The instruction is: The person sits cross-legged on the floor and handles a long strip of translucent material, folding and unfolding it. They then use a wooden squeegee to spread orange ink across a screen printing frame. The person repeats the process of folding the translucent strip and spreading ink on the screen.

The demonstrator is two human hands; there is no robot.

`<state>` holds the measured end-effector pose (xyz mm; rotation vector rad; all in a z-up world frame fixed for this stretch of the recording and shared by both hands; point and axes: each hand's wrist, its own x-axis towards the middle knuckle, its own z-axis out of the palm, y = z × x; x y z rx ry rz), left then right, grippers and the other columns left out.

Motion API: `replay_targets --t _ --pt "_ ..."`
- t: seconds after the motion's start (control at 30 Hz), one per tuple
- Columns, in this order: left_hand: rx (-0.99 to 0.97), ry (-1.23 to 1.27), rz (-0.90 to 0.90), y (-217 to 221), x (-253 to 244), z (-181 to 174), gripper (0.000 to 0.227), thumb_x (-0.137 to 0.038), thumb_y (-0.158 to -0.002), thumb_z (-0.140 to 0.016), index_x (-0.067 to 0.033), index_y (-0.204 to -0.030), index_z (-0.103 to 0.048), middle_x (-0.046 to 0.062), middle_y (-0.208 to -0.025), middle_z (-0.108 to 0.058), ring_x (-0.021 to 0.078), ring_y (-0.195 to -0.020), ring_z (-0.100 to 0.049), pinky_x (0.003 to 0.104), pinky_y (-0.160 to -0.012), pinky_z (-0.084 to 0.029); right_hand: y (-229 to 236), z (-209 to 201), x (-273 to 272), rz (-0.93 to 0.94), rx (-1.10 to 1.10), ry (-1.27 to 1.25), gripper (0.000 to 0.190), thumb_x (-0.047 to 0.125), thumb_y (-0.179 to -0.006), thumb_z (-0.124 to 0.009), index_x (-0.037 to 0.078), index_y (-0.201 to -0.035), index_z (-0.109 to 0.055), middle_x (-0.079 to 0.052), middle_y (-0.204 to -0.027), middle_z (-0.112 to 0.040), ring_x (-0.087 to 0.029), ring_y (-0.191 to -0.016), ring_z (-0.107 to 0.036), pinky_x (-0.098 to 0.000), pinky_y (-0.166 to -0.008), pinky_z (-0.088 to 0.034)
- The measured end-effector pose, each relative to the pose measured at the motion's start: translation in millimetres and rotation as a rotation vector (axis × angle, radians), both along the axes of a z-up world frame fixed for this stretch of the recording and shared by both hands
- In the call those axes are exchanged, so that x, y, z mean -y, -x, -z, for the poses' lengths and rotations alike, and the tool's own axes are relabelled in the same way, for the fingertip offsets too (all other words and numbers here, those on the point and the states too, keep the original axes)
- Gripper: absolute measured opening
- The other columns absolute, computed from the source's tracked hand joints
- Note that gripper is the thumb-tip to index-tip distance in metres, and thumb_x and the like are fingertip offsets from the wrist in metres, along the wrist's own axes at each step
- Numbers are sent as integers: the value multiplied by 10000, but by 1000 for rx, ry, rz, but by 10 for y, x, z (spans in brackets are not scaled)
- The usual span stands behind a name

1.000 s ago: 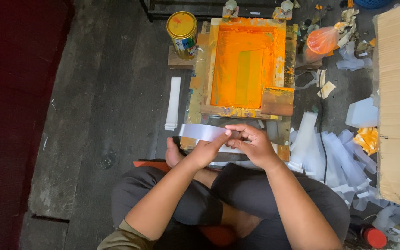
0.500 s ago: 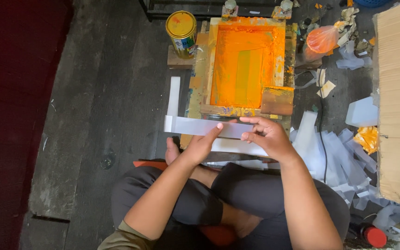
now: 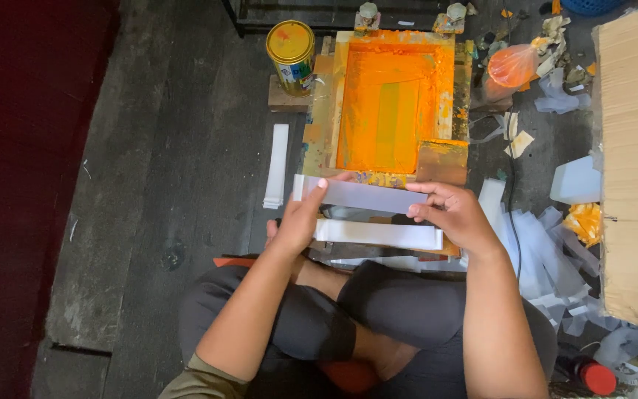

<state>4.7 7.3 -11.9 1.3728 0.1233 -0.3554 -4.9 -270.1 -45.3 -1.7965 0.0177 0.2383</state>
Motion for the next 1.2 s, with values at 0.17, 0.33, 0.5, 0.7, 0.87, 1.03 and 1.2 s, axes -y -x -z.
replay_targets --t 0.17,0.33,0.5,0.7,0.87,1.03,1.2 --pt "76 80 -52 -161 -84 398 391 -238 -1077 -464 -35 -1320 -693 178 -1202 -740 189 -1151 -649 406 -1107 -455 3 13 58 28 14 14 384 105 -851 -808 -47 -1196 -735 -186 -713 -757 -210 -709 -723 -317 -784 -535" --pt "120 -3 -124 -217 -123 454 266 -158 -1041 -589 -4 -1196 -741 177 -1065 -774 179 -1019 -690 391 -1016 -514 -19 179 160 28 6 -12 332 106 -869 -796 -58 -1154 -746 -193 -745 -752 -222 -705 -707 -347 -756 -554" --pt "126 -1 -175 -194 -94 460 268 -122 -1030 -603 10 -1225 -732 180 -989 -772 176 -947 -693 382 -978 -528 10 101 100 -33 -8 -79 342 90 -778 -843 -26 -1091 -770 -133 -746 -750 -171 -703 -691 -329 -740 -567" --pt "120 1 -235 -154 -129 457 201 -49 -899 -777 -32 -1099 -790 51 -830 -763 53 -768 -613 251 -771 -564 -54 382 186 76 49 -170 160 69 -829 -780 -21 -960 -762 -105 -716 -703 -151 -668 -667 -302 -704 -568" --pt "140 9 -61 -131 -99 613 304 31 -808 -801 -26 -1105 -774 65 -820 -756 74 -731 -654 234 -721 -560 -331 480 349 228 146 -283 189 139 -876 -777 34 -1031 -747 -61 -798 -697 -131 -736 -690 -272 -744 -592" --pt "127 17 333 178 198 604 345 53 -839 -675 -16 -1174 -722 100 -889 -757 111 -813 -647 226 -767 -507 -533 -24 149 258 265 -248 184 102 -858 -799 23 -1007 -728 -69 -764 -672 -121 -713 -668 -268 -700 -586" --pt "64 142 475 291 367 861 335 80 -778 -789 -58 -1078 -734 -8 -830 -733 59 -747 -701 202 -735 -575 -644 108 -15 126 231 -277 197 111 -844 -819 43 -1012 -741 -48 -774 -688 -105 -709 -642 -230 -666 -535"
